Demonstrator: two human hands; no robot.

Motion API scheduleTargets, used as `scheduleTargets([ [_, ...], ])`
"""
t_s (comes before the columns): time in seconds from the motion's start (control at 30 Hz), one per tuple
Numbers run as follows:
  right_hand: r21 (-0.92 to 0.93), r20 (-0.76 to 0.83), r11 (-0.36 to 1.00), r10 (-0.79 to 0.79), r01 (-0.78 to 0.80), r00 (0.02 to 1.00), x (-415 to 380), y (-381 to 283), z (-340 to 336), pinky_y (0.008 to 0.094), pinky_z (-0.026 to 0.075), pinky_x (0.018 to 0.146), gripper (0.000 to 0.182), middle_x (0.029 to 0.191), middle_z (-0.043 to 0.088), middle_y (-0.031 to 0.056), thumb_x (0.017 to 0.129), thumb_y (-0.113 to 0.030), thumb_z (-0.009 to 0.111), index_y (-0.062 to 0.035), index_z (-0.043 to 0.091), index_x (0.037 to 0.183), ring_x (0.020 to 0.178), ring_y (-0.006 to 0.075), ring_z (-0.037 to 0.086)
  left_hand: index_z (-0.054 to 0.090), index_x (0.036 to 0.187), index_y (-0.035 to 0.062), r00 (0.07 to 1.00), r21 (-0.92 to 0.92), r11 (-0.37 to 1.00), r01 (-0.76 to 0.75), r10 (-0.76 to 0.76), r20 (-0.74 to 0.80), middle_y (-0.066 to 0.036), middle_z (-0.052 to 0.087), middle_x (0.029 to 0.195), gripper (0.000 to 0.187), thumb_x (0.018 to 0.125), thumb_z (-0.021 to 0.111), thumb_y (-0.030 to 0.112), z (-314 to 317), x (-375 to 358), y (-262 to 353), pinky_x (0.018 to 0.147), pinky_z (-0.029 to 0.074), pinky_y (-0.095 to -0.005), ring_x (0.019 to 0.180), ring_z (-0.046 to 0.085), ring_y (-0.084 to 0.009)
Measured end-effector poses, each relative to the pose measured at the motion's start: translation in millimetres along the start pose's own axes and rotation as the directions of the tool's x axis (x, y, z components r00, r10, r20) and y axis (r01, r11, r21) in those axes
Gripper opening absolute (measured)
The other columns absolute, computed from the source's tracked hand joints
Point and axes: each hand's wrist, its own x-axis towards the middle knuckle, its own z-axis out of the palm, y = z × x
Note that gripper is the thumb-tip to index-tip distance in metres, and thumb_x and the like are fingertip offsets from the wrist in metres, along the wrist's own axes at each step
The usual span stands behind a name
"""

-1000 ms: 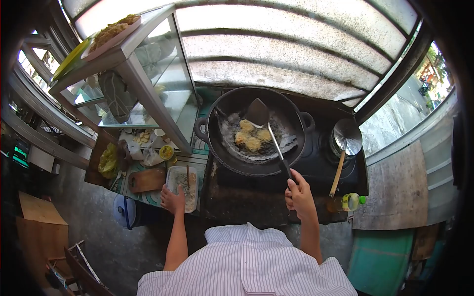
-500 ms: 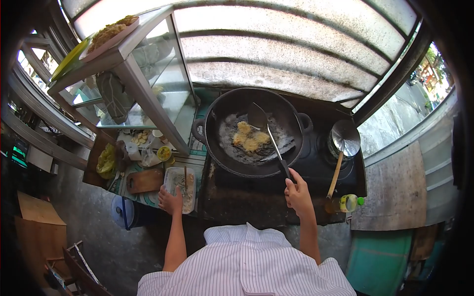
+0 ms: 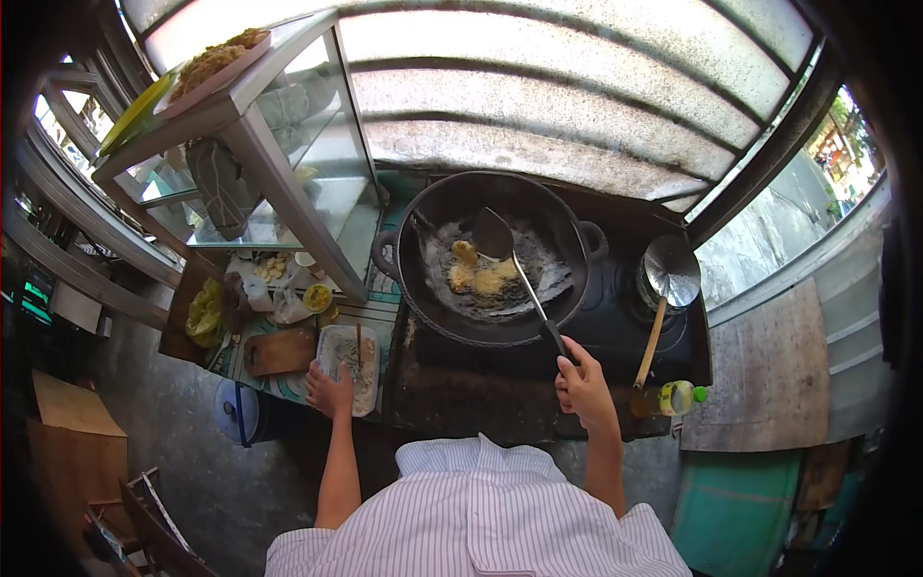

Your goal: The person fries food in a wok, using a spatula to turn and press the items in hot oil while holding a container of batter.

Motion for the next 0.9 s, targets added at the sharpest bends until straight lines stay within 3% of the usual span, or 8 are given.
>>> scheduleTargets([
  [0.4,-0.121,0.057,0.992,-0.025,0.032,0.998,-24,-5,1,0.0205,0.025,0.038,0.045,0.062,0.041,-0.0042,0.095,-0.011,0.049,-0.0085,0.041,0.139,0.044,0.0019,0.031,0.042,0.130,0.0111,1.000,0.020,1.000,-0.002,0.002,-0.002,-0.012,0.050,0.122,0.065,0.082,0.060,0.051,2,0,-1,0.096,0.034,-0.0477,0.117,0.046,-0.0301],
  [0.5,-0.177,0.055,0.983,-0.042,0.051,0.998,-17,4,3,0.0199,0.032,0.041,0.041,0.065,0.047,-0.0032,0.094,-0.012,0.051,-0.0057,0.047,0.134,0.049,0.0032,0.041,0.042,0.130,0.0113,1.000,0.007,1.000,0.000,0.000,0.001,-0.012,0.050,0.122,0.064,0.082,0.060,0.051,0,0,0,0.096,0.034,-0.0474,0.117,0.046,-0.0302],
  [0.57,-0.325,0.045,0.921,-0.211,0.214,0.977,-7,14,4,0.0253,0.042,0.051,0.040,0.071,0.059,0.0040,0.093,-0.011,0.051,-0.0019,0.048,0.132,0.056,0.0124,0.055,0.042,0.130,0.0115,1.000,-0.006,1.000,-0.003,0.003,0.010,-0.012,0.050,0.122,0.064,0.082,0.060,0.051,-1,0,-1,0.096,0.034,-0.0473,0.117,0.046,-0.0302],
  [0.6,-0.324,0.043,0.922,-0.212,0.214,0.976,1,21,4,0.0253,0.042,0.051,0.040,0.071,0.059,0.0040,0.093,-0.011,0.051,-0.0019,0.048,0.132,0.056,0.0124,0.055,0.042,0.130,0.0115,1.000,-0.004,1.000,-0.001,0.001,0.007,-0.012,0.051,0.122,0.065,0.082,0.060,0.051,0,-1,-1,0.096,0.034,-0.0473,0.117,0.046,-0.0302],
  [0.67,-0.569,0.026,0.725,-0.457,0.389,0.889,14,31,6,0.0322,0.047,0.064,0.040,0.083,0.066,0.0182,0.092,-0.010,0.051,0.0013,0.048,0.130,0.069,0.0290,0.065,0.042,0.130,0.0115,1.000,-0.003,1.000,0.000,0.000,0.003,-0.012,0.051,0.122,0.065,0.082,0.060,0.051,1,0,-1,0.096,0.034,-0.0472,0.117,0.046,-0.0303],
  [0.7,-0.568,0.028,0.724,-0.458,0.391,0.888,15,29,8,0.0322,0.047,0.064,0.040,0.083,0.066,0.0182,0.092,-0.010,0.051,0.0013,0.048,0.130,0.069,0.0290,0.065,0.042,0.130,0.0115,1.000,0.000,1.000,-0.003,0.003,0.001,-0.012,0.051,0.122,0.065,0.082,0.060,0.052,2,0,-1,0.096,0.034,-0.0471,0.117,0.046,-0.0303],
  [0.77,-0.589,-0.004,0.694,-0.516,0.415,0.857,16,21,13,0.0371,0.048,0.072,0.041,0.093,0.063,0.0284,0.091,-0.009,0.050,0.0029,0.047,0.129,0.081,0.0406,0.064,0.042,0.130,0.0114,1.000,0.005,1.000,0.001,-0.001,-0.002,-0.012,0.051,0.122,0.065,0.082,0.060,0.052,1,0,-2,0.096,0.034,-0.0470,0.117,0.046,-0.0303],
  [0.9,-0.582,-0.052,0.724,-0.488,0.370,0.872,15,15,16,0.0371,0.048,0.072,0.041,0.090,0.062,0.0288,0.091,-0.009,0.050,0.0033,0.047,0.129,0.078,0.0415,0.063,0.042,0.130,0.0108,1.000,0.004,1.000,0.005,-0.005,0.011,-0.012,0.051,0.123,0.066,0.082,0.060,0.052,0,0,-1,0.095,0.034,-0.0469,0.116,0.046,-0.0303],
])
